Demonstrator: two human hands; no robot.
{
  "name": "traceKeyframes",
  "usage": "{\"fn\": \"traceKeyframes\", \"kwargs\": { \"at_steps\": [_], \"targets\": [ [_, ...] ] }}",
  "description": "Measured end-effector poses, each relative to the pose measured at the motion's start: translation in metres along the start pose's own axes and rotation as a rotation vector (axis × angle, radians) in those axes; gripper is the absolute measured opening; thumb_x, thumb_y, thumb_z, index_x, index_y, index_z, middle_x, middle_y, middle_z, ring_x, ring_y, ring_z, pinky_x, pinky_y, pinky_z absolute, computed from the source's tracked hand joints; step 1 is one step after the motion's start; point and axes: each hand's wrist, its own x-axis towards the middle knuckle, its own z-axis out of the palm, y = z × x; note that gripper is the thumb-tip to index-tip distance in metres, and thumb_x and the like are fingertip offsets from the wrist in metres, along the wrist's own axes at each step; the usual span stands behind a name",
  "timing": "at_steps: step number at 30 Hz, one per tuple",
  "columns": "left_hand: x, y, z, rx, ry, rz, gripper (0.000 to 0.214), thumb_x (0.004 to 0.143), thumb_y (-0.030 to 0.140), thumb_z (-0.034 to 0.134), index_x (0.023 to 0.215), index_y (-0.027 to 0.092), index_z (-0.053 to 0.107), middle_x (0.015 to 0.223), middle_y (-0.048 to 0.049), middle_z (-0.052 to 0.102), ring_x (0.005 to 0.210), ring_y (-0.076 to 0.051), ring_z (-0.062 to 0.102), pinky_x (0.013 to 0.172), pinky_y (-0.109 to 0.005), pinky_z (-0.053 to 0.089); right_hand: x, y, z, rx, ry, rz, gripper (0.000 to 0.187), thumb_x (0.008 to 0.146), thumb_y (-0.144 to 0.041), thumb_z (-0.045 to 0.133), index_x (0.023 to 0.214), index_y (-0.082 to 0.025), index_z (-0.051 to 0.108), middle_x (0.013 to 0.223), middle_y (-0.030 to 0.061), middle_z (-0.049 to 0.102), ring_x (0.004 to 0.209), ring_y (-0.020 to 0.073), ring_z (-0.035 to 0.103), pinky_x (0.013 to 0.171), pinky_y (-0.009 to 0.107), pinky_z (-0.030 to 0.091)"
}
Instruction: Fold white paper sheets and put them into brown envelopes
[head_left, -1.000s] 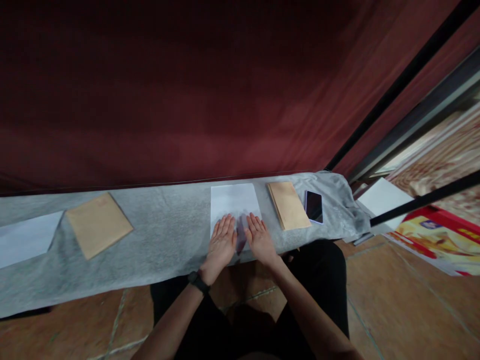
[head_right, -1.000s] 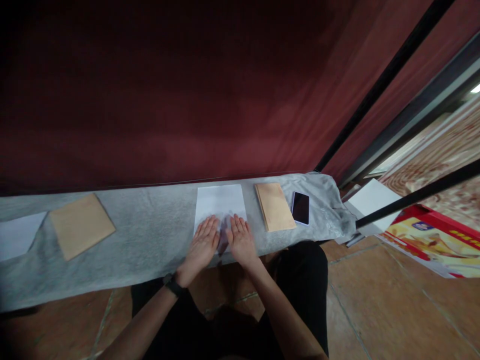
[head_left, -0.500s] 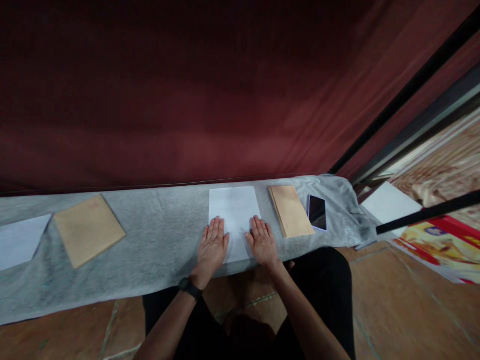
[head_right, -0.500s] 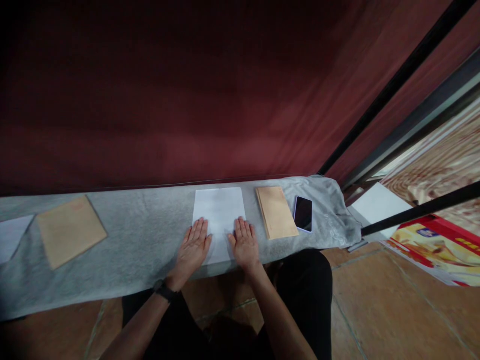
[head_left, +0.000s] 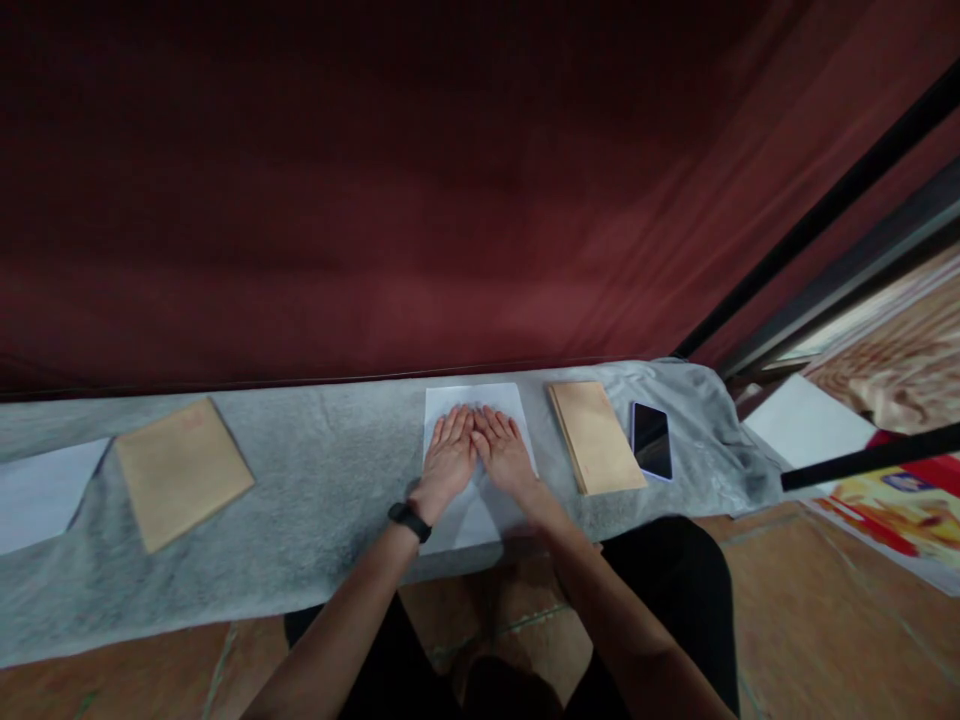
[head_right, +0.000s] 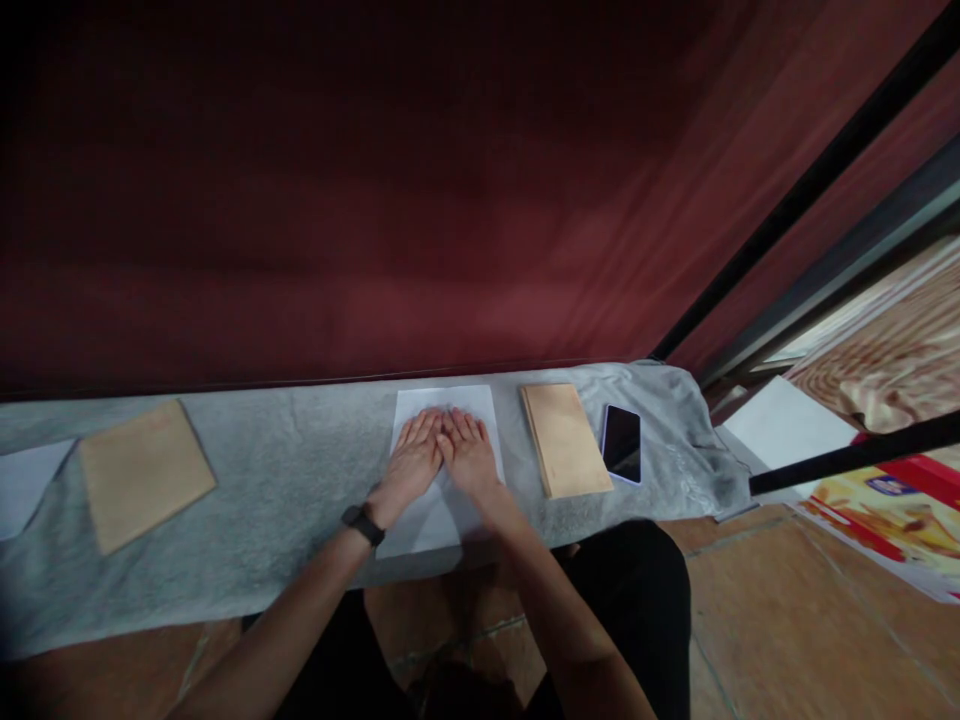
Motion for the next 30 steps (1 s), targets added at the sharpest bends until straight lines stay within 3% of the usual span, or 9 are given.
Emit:
{"fn": "traceKeyframes", "kwargs": {
  "at_steps": [6, 12, 18, 21, 24, 28, 30],
  "targets": [
    [0.027, -0.021, 0.016, 0.071, -0.026, -0.086, 0.057, 0.1, 0.029, 0.028, 0.154, 0.011, 0.036, 0.161, -0.0141, 0.034, 0.152, -0.025, 0.024, 0.125, -0.048, 0.016, 0.028, 0.016, 0.01, -0.046, 0.026, 0.005, 0.048, 0.107, -0.037, 0.032, 0.151, -0.021, 0.044, 0.158, 0.0101, 0.039, 0.147, 0.0266, 0.034, 0.12, 0.051, 0.026],
    [0.031, -0.044, 0.018, 0.084, 0.046, -0.2, 0.06, 0.1, 0.036, 0.03, 0.154, 0.008, 0.035, 0.159, -0.0157, 0.036, 0.151, -0.026, 0.026, 0.124, -0.048, 0.018, 0.04, 0.034, 0.012, -0.077, 0.069, 0.126, 0.05, 0.107, -0.039, 0.034, 0.153, -0.02, 0.04, 0.159, 0.0147, 0.036, 0.146, 0.0307, 0.036, 0.117, 0.054, 0.027],
    [0.022, -0.059, 0.01, 0.058, 0.163, -0.271, 0.06, 0.099, 0.034, 0.031, 0.149, 0.004, 0.042, 0.155, -0.0193, 0.043, 0.147, -0.029, 0.035, 0.122, -0.048, 0.024, 0.047, 0.048, 0.008, -0.103, 0.092, 0.233, 0.052, 0.107, -0.038, 0.032, 0.151, -0.012, 0.041, 0.157, 0.0189, 0.039, 0.144, 0.0298, 0.038, 0.116, 0.053, 0.028],
    [-0.004, -0.066, 0.005, -0.022, 0.193, -0.273, 0.056, 0.098, 0.031, 0.032, 0.145, 0.007, 0.048, 0.151, -0.0173, 0.05, 0.143, -0.027, 0.042, 0.12, -0.045, 0.03, 0.031, 0.051, 0.007, -0.087, 0.119, 0.225, 0.052, 0.107, -0.036, 0.03, 0.149, -0.009, 0.045, 0.154, 0.0204, 0.043, 0.142, 0.0296, 0.041, 0.115, 0.052, 0.03],
    [-0.051, -0.062, 0.003, -0.155, 0.163, -0.218, 0.053, 0.097, 0.034, 0.035, 0.142, 0.011, 0.052, 0.145, -0.0142, 0.057, 0.137, -0.024, 0.05, 0.118, -0.043, 0.036, -0.007, 0.05, 0.007, -0.078, 0.151, 0.183, 0.052, 0.106, -0.035, 0.03, 0.147, -0.008, 0.047, 0.152, 0.0192, 0.046, 0.142, 0.0287, 0.042, 0.114, 0.05, 0.033],
    [-0.122, -0.034, 0.007, -0.316, 0.177, -0.189, 0.051, 0.096, 0.035, 0.041, 0.142, 0.015, 0.052, 0.146, -0.0129, 0.056, 0.137, -0.024, 0.051, 0.117, -0.043, 0.04, -0.068, 0.039, 0.006, -0.113, 0.171, 0.117, 0.052, 0.105, -0.037, 0.034, 0.148, -0.01, 0.046, 0.154, 0.0159, 0.046, 0.144, 0.0287, 0.039, 0.116, 0.048, 0.032],
    [-0.145, -0.017, 0.009, -0.371, 0.188, -0.233, 0.053, 0.095, 0.034, 0.043, 0.145, 0.019, 0.048, 0.152, -0.0112, 0.05, 0.14, -0.024, 0.047, 0.116, -0.044, 0.041, -0.089, 0.031, 0.004, -0.124, 0.176, 0.109, 0.05, 0.105, -0.036, 0.036, 0.148, -0.012, 0.046, 0.153, 0.0149, 0.046, 0.143, 0.0282, 0.041, 0.116, 0.049, 0.032]
  ]
}}
